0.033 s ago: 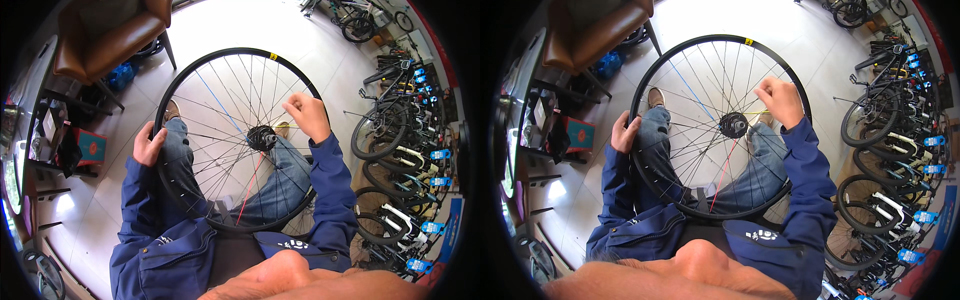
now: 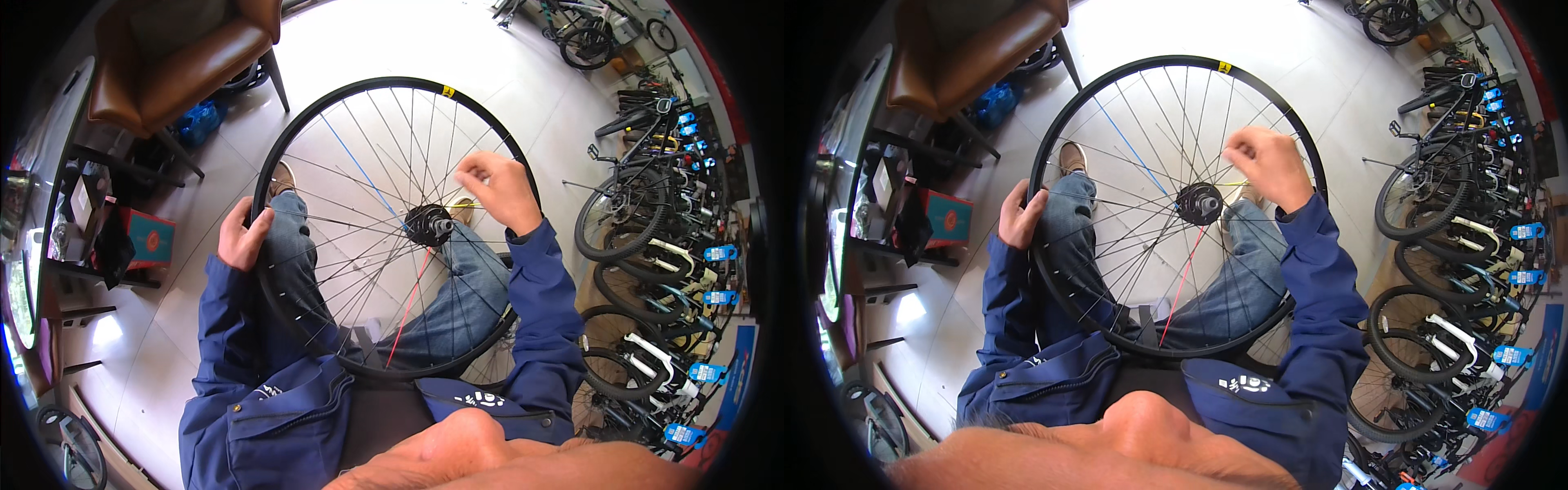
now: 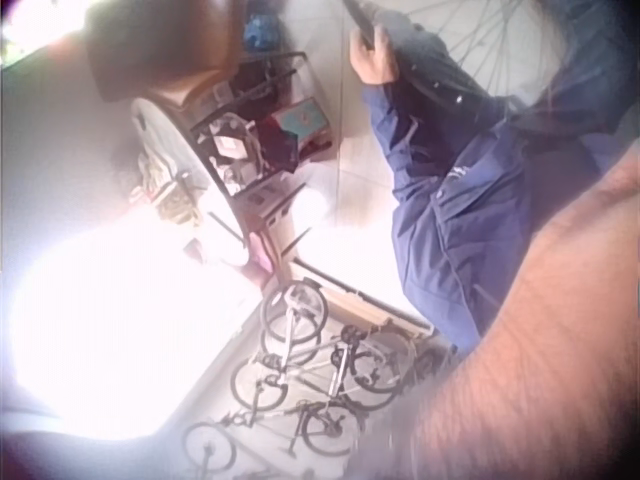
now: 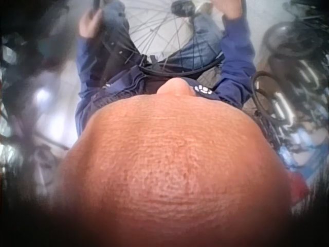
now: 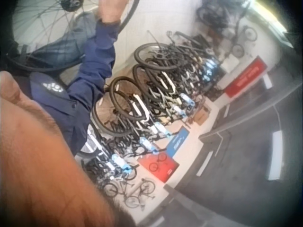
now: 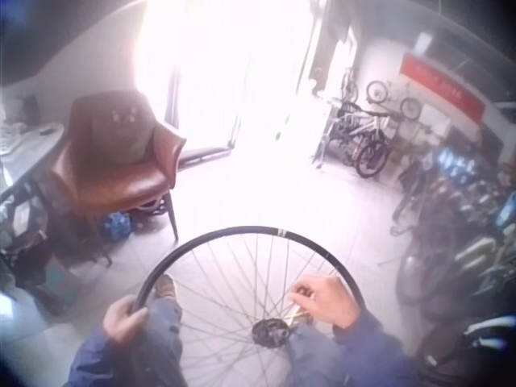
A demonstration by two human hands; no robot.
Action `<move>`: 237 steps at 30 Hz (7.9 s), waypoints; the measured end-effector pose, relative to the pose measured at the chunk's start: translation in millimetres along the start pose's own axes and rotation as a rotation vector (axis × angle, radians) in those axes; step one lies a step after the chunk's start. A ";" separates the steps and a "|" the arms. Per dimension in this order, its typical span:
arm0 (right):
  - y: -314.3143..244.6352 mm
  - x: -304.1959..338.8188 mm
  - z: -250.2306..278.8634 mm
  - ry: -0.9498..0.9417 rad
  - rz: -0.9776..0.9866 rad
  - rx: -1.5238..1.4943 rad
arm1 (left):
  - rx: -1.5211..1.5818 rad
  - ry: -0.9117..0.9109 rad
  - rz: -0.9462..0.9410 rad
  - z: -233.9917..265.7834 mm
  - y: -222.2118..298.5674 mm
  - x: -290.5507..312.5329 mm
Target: The person laces a bicycle wheel by inserting spokes into the hub and rim, then threads and tightens the spoke nipples. They rotate the wheel to access different sections and continue lacing additional spokes.
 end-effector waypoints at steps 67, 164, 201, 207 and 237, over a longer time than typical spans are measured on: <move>-129.2 153.1 -50.8 0.398 0.435 0.214 | 0.205 0.055 -0.135 -0.3 131.2 11.6; -33.7 144.7 -149.4 0.210 -0.184 -1.862 | 0.415 -0.055 -0.203 -0.8 79.3 4.0; -23.2 128.4 -166.8 0.118 -0.196 -1.967 | 0.635 -0.051 -0.062 -9.4 57.5 -0.4; -24.1 125.2 -173.8 0.079 -0.229 -1.932 | 0.798 -0.115 -0.076 -16.9 37.6 -4.6; -7.3 108.1 -206.9 -0.031 -0.214 -1.924 | 0.749 -0.080 0.011 -9.1 -16.1 -9.6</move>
Point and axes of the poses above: each hand's wrist, its own x-axis away from the middle knuckle, its own z-axis out of the back of the hand, y = z × x, the point moved 9 cm from there along -x, towards the middle knuckle, and after that the axes turned 4 degrees about -y, right-handed, at the moved point
